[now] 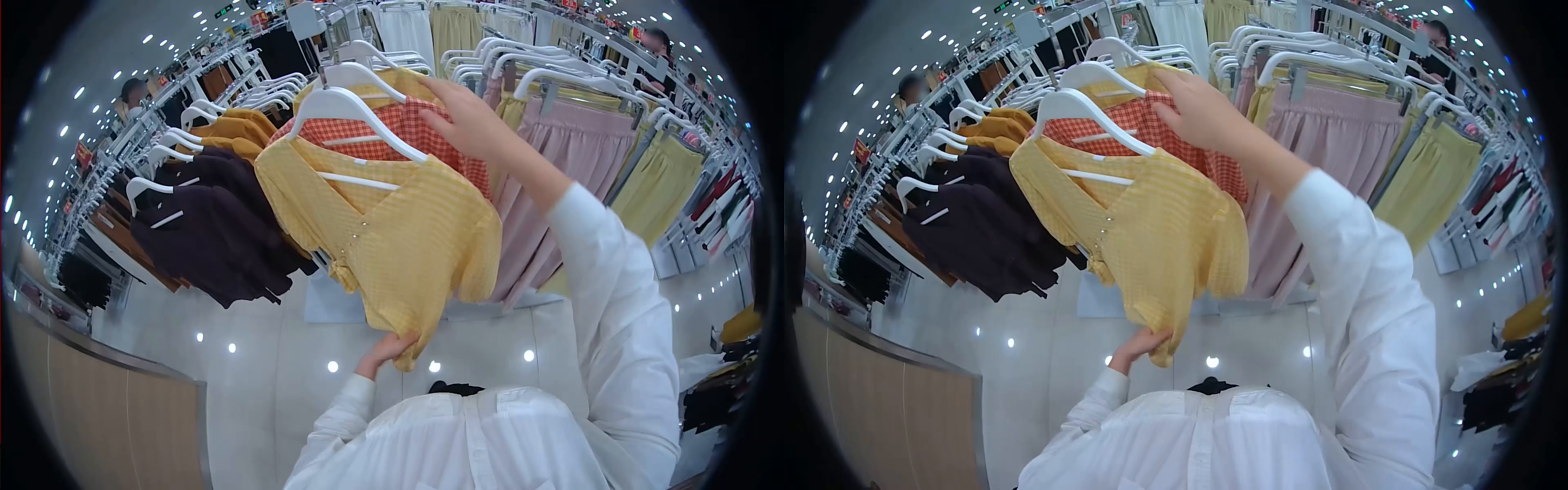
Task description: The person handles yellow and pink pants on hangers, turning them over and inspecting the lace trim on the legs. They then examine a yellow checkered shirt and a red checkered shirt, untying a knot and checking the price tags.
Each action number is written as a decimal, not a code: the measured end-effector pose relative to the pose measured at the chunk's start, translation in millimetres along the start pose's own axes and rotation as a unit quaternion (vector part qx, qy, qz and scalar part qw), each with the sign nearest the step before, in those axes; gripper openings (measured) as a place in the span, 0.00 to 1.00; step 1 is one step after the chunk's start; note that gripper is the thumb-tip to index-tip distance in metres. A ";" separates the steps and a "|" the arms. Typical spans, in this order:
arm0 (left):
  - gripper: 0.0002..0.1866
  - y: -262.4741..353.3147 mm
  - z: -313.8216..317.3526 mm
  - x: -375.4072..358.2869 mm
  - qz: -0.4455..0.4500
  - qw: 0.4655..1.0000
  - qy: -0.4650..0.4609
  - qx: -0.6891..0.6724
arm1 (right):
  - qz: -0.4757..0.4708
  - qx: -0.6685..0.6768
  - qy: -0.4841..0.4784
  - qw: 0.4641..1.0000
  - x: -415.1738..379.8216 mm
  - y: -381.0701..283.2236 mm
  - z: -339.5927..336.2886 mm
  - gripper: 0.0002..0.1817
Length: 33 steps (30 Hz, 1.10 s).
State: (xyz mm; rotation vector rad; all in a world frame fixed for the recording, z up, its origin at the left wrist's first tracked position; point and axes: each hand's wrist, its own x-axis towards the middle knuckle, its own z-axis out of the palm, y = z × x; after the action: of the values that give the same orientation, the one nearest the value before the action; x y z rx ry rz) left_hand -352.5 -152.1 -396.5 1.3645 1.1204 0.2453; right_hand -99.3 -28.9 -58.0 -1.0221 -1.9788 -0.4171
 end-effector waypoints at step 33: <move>0.17 335.4 -239.6 -45.4 0.436 0.786 0.317 0.303 | 0.242 -0.137 0.038 0.960 -127.4 -25.6 -246.1 0.13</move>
State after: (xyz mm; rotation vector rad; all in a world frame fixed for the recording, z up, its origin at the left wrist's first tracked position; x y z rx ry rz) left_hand -402.8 59.5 -43.4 2.4581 1.0460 1.1710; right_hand 51.2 -259.1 -14.7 -1.5902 -1.5558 -0.4537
